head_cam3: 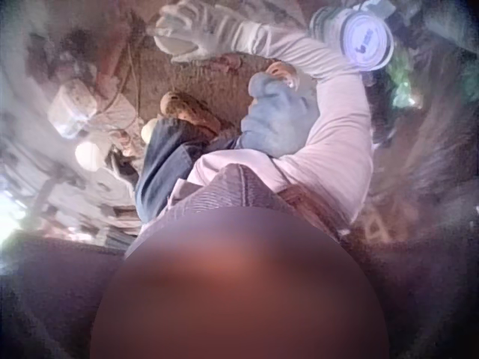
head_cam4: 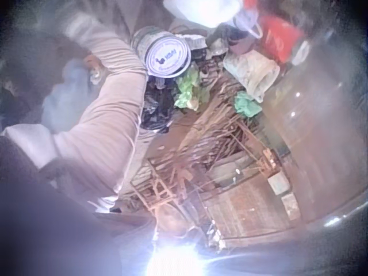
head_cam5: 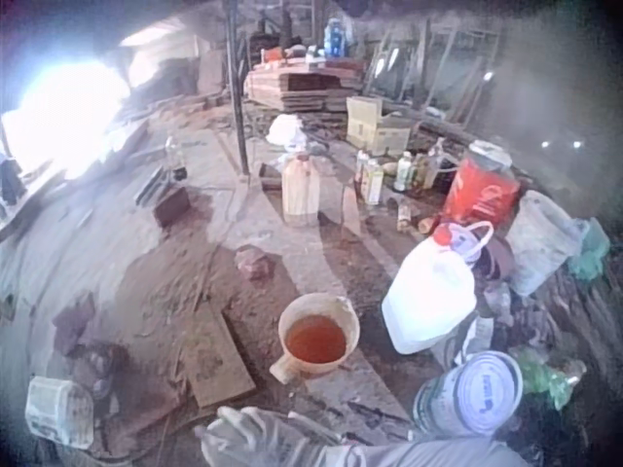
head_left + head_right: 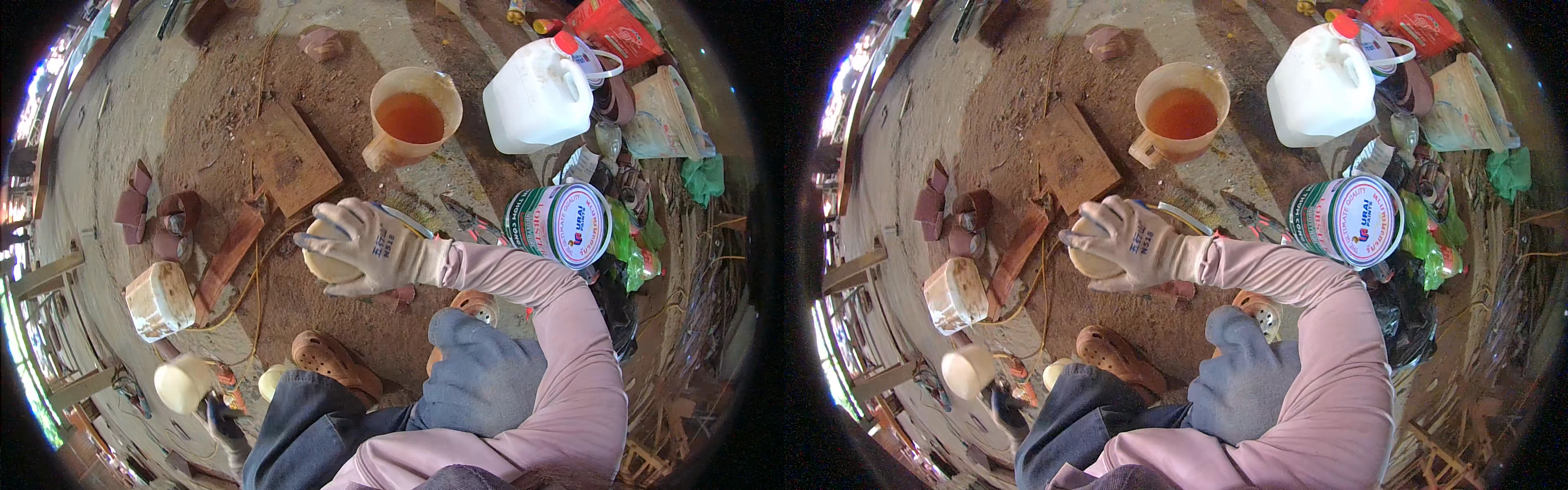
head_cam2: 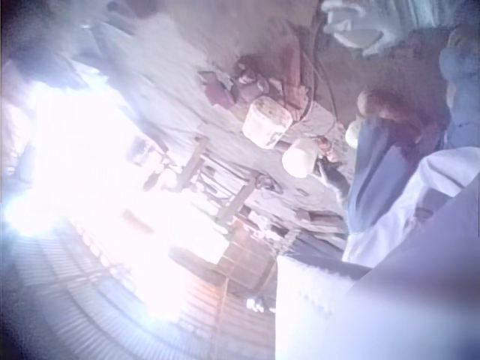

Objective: The person assembles a paint sprayer by attaching the nozzle and cup, then pours a reddish-brown liquid into the cup. They secure the lid and handle the components on the floor.

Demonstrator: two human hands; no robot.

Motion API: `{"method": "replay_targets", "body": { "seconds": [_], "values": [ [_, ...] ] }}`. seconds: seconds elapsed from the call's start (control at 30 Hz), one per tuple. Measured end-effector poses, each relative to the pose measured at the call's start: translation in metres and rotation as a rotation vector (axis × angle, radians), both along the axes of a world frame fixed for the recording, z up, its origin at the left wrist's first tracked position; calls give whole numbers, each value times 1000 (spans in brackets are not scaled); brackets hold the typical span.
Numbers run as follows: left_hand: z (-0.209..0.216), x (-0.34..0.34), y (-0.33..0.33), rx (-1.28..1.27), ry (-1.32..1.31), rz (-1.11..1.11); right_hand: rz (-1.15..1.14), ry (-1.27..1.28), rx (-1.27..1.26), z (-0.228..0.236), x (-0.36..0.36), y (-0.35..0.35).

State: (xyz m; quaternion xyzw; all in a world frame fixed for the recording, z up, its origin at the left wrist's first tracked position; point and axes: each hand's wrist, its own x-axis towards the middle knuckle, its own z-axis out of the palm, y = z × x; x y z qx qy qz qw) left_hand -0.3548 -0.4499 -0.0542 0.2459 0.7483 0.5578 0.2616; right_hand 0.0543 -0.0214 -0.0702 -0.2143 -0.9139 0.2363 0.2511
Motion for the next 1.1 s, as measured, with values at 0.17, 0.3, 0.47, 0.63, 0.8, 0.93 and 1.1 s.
{"method": "replay_targets", "body": {
  "seconds": [0.17, 0.3, 0.47, 0.63, 0.8, 0.93, 1.1],
  "values": [
    [33, 27, 169, -282, -293, -513, -112, -139, -619, 15, 1, -11],
    [19, 99, 251, -239, 188, -979, -85, 158, -55, 40, 1, -21],
    [9, 149, 289, 14, 506, -1354, -113, 133, 105, 48, 17, -11],
    [16, 166, 296, -324, -267, -1060, -69, 50, 28, 42, 35, -19],
    [24, 161, 299, -282, 321, -1368, -96, 25, -43, 39, 34, -21],
    [18, 162, 294, -429, 66, -1255, -17, -17, 3, 40, 32, -16],
    [21, 174, 296, -445, -168, -1036, 4, 78, 175, 38, 32, -13]
  ]
}}
